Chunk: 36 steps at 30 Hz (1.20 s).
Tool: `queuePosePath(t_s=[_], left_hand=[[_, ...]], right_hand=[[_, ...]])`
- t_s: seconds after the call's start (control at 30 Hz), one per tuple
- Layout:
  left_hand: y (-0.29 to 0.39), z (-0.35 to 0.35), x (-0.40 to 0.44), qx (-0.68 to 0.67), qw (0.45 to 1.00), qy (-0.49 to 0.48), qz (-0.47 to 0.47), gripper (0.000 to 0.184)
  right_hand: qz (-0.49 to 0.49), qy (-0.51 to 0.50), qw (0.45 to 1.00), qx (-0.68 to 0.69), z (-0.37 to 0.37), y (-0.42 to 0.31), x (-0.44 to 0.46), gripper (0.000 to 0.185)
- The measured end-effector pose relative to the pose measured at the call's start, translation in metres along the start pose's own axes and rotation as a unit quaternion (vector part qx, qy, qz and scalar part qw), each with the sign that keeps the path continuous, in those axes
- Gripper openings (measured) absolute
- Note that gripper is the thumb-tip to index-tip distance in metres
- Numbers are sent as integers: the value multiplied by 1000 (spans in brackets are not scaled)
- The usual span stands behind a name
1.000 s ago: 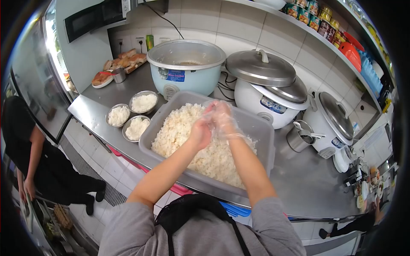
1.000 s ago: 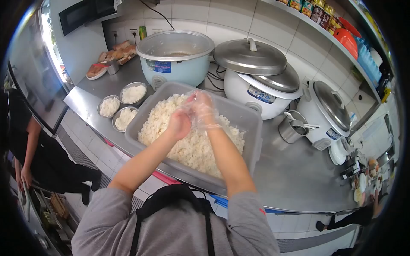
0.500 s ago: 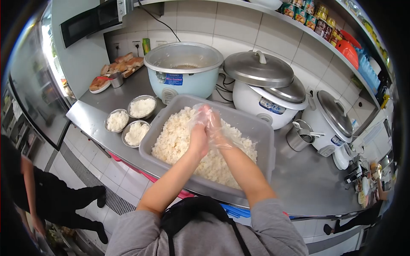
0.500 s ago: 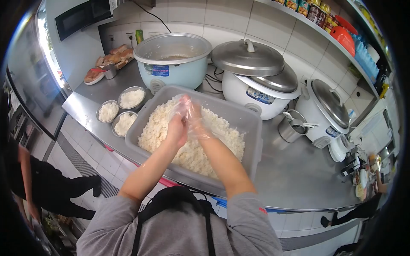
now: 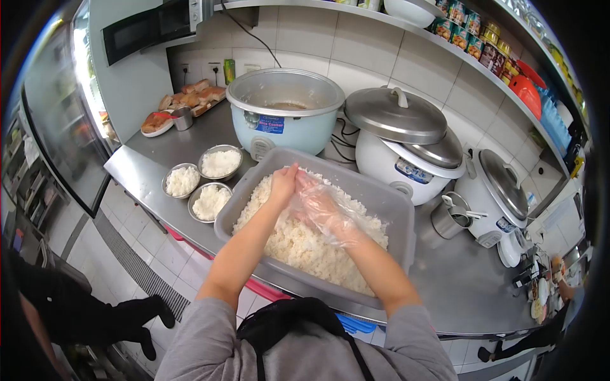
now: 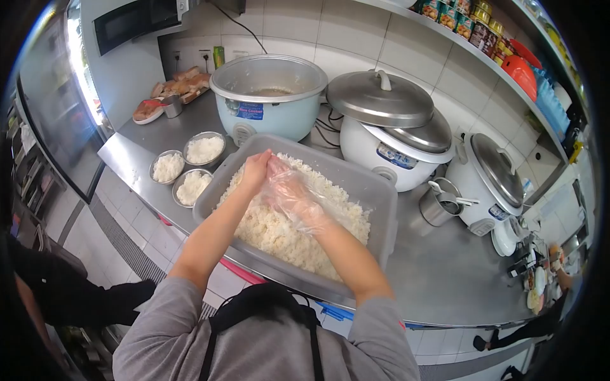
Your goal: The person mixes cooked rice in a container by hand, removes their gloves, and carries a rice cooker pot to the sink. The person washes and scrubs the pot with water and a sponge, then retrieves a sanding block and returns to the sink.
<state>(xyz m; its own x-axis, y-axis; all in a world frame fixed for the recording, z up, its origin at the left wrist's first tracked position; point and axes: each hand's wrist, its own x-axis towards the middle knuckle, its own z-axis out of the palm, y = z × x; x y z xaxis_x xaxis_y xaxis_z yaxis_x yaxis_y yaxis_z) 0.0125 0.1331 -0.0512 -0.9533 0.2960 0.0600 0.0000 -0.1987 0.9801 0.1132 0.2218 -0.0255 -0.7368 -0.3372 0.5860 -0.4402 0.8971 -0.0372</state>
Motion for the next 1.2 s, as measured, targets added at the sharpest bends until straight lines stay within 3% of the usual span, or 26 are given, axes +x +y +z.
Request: queuePosePath(t_s=[0.03, 0.1, 0.13, 0.2, 0.23, 0.3, 0.4, 0.53, 0.63, 0.7, 0.77, 0.83, 0.87, 0.93, 1.0, 1.03, 1.07, 1.13, 1.17, 1.2], left_hand=[[0, -5, 2, 115, 992, 20, 51, 44], [-23, -32, 37, 164, 973, 106, 124, 46], [-18, -47, 44, 189, 973, 92, 91, 46], [1, -63, 50, 234, 970, 66, 27, 47], [14, -53, 37, 224, 974, 6, 26, 48], [32, -13, 2, 201, 973, -113, 21, 50], [27, 21, -8, 160, 972, -100, 136, 51], [6, 20, 24, 312, 920, 51, 231, 48], [4, 19, 40, 342, 908, 79, 229, 47], [10, 23, 42, 353, 903, 77, 232, 47], [2, 17, 57, 439, 852, 151, 242, 48], [-5, -6, 82, 414, 865, 194, 205, 45], [-5, -28, 96, 344, 903, 202, 162, 43], [23, -62, 95, 285, 943, 130, 114, 34], [27, -59, 103, 31, 997, 32, 68, 28], [22, -49, 102, -94, 995, -27, 31, 26], [66, -9, 51, -235, 967, -80, -52, 17], [68, 38, 21, -284, 944, -158, -53, 18], [67, 58, 7, -308, 929, -196, -56, 19], [67, 77, -12, -232, 953, -195, -1, 20]], right_hand=[[1, -9, 1000, 12, -5, -1, -5, 56], [71, -104, 985, 119, -34, -7, -9, 68], [106, -150, 968, 173, -47, -11, -11, 75], [134, -161, 977, -33, -57, -8, -17, 75], [149, -162, 966, -134, -58, -7, -19, 74], [159, -140, 969, -127, -47, 1, -16, 74], [180, -138, 964, -141, -39, 2, -4, 73], [188, -122, 971, -79, -53, -17, 5, 62], [84, -23, 992, -92, 5, 35, -23, 52], [42, -55, 985, -158, -17, 28, -25, 47], [49, -86, 989, -109, -44, 12, -30, 45], [103, -109, 987, 52, -64, -13, -52, 45], [108, -140, 981, 76, -76, -20, -71, 43], [174, -153, 959, 165, -93, -8, -108, 44], [298, -123, 899, 296, -97, 18, -146, 47], [332, -26, 895, 297, -104, 12, -135, 51], [364, 75, 882, 289, -113, 6, -110, 55], [376, 190, 820, 388, -112, -14, -70, 63], [404, 191, 759, 473, -110, -19, -57, 67], [425, 195, 689, 553, -106, -22, -48, 72]])
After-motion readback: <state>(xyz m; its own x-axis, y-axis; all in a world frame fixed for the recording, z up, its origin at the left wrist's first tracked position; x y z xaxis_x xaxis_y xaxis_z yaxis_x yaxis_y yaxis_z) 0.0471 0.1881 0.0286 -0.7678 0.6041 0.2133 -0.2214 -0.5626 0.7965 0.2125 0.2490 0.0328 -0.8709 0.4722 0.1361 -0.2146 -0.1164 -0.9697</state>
